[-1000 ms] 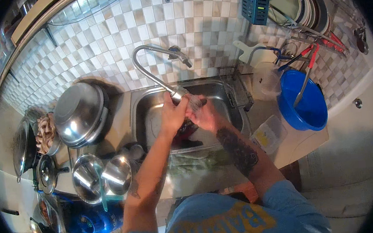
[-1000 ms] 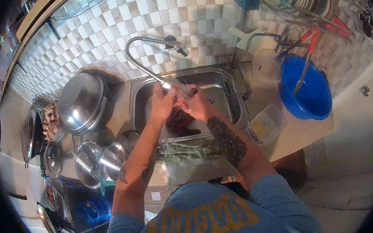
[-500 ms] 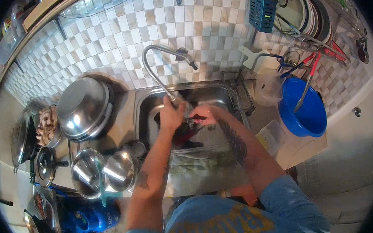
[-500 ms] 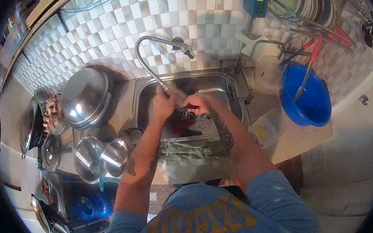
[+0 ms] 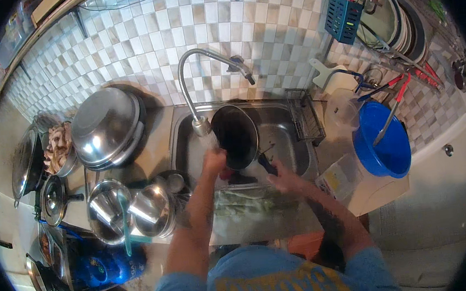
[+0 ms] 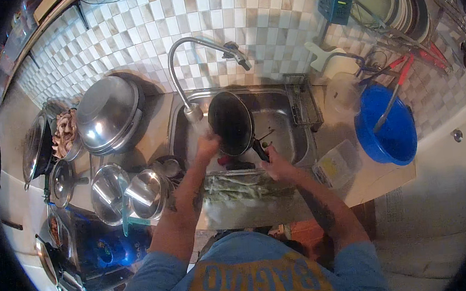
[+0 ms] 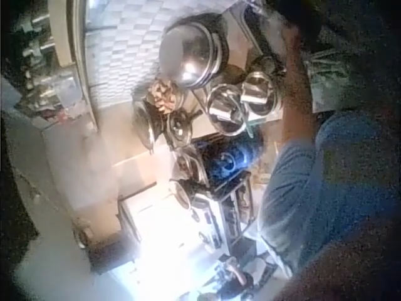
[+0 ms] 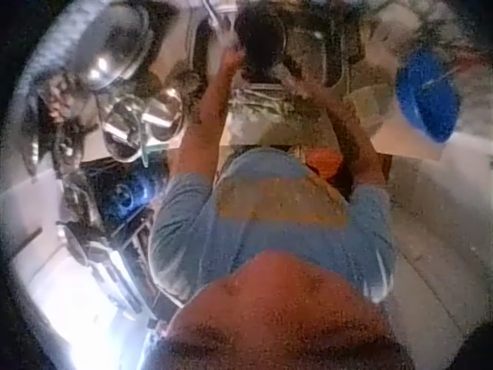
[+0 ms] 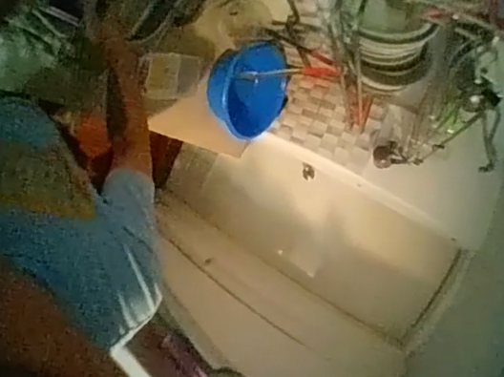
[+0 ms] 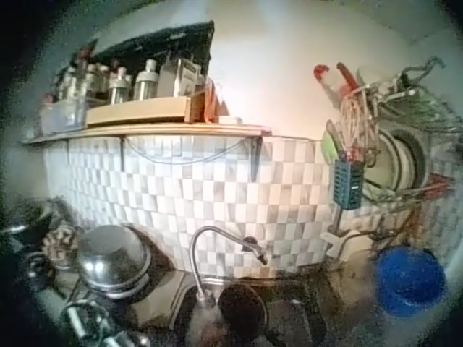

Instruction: Washing and scrubbing pans and containers in a sink.

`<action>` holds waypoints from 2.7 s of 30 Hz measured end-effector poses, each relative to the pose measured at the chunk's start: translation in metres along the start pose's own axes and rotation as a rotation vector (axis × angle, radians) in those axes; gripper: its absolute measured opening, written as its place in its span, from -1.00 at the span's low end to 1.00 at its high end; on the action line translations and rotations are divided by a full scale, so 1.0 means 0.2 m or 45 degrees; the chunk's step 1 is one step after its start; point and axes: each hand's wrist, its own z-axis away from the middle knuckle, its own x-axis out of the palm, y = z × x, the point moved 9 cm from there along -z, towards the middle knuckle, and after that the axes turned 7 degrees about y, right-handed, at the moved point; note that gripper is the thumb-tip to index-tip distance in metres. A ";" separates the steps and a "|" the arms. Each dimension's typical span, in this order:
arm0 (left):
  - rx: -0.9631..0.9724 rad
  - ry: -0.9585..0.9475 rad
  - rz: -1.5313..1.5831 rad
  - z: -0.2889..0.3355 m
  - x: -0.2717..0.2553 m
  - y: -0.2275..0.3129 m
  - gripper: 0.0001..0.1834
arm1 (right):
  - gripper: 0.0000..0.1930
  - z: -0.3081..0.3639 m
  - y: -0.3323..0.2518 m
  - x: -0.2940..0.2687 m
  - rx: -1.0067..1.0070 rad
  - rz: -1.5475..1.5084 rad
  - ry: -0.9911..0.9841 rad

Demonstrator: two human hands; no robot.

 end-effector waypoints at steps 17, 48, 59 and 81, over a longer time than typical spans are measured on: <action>0.627 -0.558 -0.555 0.12 0.38 0.63 -0.56 | -0.74 0.41 -0.27 0.25 0.319 -0.696 -0.240; 0.108 0.547 0.811 0.05 -0.49 0.61 -0.74 | -0.40 0.31 -0.26 -0.26 -0.238 0.854 0.326; 0.246 0.279 -0.046 -0.09 -0.32 0.83 -0.55 | -0.36 0.46 -0.33 -0.18 -0.461 0.961 0.421; -0.359 -0.060 0.620 0.74 0.35 0.44 -0.75 | -0.57 0.53 -0.25 -0.01 -0.576 -0.021 0.399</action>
